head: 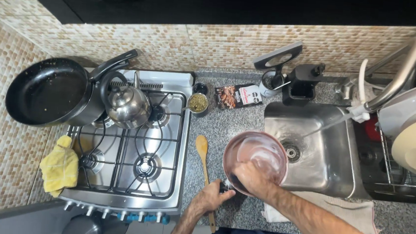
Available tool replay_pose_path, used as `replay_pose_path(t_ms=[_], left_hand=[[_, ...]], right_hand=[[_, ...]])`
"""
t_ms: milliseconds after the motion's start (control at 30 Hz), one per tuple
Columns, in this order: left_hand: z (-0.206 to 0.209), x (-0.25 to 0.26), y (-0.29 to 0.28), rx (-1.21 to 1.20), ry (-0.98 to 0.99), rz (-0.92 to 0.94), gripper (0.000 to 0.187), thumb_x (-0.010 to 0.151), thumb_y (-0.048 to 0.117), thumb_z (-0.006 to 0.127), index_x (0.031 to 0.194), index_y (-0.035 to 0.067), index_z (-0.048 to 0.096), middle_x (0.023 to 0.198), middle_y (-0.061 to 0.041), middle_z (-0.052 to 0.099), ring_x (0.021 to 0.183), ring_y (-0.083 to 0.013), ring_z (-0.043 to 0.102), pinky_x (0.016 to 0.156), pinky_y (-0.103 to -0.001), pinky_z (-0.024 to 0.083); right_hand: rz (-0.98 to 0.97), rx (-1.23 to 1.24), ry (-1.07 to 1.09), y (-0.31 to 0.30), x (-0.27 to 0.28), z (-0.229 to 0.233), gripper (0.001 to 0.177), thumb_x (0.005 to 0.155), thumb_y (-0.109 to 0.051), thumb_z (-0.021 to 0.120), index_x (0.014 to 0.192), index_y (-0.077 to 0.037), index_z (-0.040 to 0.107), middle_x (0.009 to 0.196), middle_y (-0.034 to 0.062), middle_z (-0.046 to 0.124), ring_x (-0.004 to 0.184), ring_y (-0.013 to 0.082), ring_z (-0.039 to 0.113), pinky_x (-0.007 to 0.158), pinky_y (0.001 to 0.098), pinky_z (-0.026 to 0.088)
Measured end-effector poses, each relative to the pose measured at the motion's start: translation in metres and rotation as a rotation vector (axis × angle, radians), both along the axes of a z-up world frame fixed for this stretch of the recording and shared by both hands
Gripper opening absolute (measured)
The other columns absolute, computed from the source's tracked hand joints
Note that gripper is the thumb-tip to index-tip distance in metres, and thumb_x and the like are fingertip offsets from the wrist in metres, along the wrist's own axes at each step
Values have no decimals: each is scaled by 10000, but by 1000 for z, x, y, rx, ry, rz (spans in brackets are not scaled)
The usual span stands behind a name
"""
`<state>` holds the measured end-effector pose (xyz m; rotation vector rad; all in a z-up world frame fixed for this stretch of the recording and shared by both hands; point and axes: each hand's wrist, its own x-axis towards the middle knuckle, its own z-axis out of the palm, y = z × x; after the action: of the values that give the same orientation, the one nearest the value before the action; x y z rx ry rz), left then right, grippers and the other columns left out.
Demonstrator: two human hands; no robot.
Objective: The recorder washes various dishes including bowls, lids, and a pan using a sponge and running water.
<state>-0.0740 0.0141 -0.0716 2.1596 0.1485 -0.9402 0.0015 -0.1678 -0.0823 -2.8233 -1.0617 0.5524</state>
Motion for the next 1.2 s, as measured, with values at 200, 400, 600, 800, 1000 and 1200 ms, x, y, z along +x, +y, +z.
replay_pose_path(t_ms=[200,400,600,800,1000,1200], left_hand=[[-11,-9,-3,-85,9,43,725,851,530,708,1294,-31,588,1173,-254,718,1151,-338,710,994,-439,543],[-35,-9,-59,-247,-51,44,649,899,365,715,1395,8,498,1340,-231,642,1246,-324,640,1037,-431,502],[-324,4,-140,-157,-802,-549,397,927,138,660,1323,121,629,1166,-182,754,1006,-312,726,834,-477,575],[-39,62,-194,-463,258,289,317,957,330,721,1008,65,557,563,15,479,365,-95,406,307,-310,327],[-61,84,-209,-450,265,260,361,958,358,710,1022,28,578,530,6,451,340,-132,412,291,-323,314],[-48,93,-205,-444,261,257,415,946,350,741,1142,12,600,591,-23,472,349,-103,405,297,-321,330]], right_hand=[[-102,168,-118,-44,41,37,301,778,-90,733,1080,-91,740,1124,90,702,1011,222,717,869,358,607],[45,301,-309,67,32,74,373,701,-79,792,1053,-73,670,1108,89,612,1074,275,632,745,358,597],[-261,619,-38,-36,13,78,199,946,-257,673,992,-63,669,981,117,634,897,275,655,783,415,563],[-743,931,251,-231,114,-45,209,936,-158,523,848,-55,682,928,126,800,937,223,803,799,384,626],[-1280,1676,1099,-243,179,-99,313,1006,-239,435,974,-37,671,971,211,761,1013,359,729,887,503,619],[-1136,1809,1078,-237,208,-201,443,1026,-420,443,830,-42,567,719,160,633,736,315,659,773,513,637]])
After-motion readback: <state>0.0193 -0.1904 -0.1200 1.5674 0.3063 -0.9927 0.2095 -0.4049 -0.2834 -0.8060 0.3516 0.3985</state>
